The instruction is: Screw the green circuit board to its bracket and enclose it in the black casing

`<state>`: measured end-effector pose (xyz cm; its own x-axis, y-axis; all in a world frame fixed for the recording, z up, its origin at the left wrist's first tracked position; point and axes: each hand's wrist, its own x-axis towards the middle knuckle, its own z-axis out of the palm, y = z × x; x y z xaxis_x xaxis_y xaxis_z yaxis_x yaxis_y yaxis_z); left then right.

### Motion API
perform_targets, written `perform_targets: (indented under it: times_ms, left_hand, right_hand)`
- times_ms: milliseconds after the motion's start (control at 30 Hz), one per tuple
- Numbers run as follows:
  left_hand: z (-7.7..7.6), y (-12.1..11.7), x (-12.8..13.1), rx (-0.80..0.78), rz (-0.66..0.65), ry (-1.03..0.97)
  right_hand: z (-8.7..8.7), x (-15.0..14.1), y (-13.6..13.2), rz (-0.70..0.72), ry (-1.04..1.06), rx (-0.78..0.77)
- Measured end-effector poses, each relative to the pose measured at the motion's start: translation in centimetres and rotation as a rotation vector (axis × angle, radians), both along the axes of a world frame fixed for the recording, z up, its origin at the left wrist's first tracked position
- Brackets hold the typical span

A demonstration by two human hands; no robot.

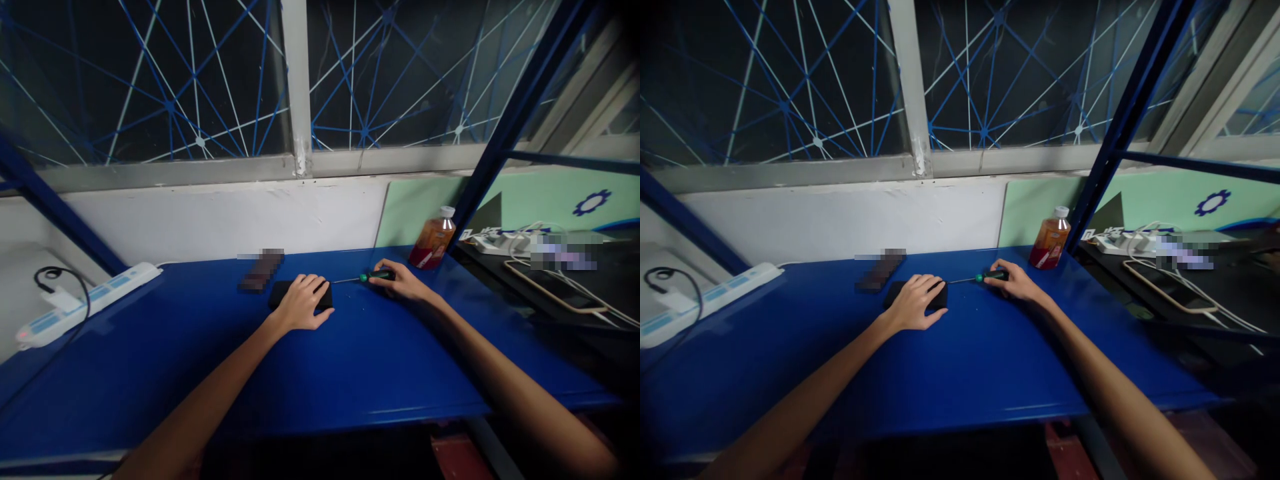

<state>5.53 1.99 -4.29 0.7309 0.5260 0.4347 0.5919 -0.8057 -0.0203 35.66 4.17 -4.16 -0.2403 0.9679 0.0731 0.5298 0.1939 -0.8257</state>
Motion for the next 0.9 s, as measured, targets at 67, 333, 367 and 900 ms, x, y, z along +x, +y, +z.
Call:
perform_targets:
  times_ms: [67,333,367,900]
  left_hand:
    - [0.16,-0.06,-0.03,-0.010,0.004,0.008]
    - [0.30,-0.39,-0.02,0.007,0.029,0.056]
    - [0.27,-0.39,-0.04,0.009,0.028,0.058]
    - [-0.08,-0.22,-0.13,0.033,0.030,0.054]
  right_hand:
    - [0.26,-0.07,-0.09,-0.035,-0.104,0.083]
    - [0.37,-0.73,-0.08,-0.168,-0.155,0.216]
    - [0.29,-0.65,-0.06,-0.147,-0.112,0.200]
    - [0.19,0.12,-0.15,0.046,-0.092,0.121]
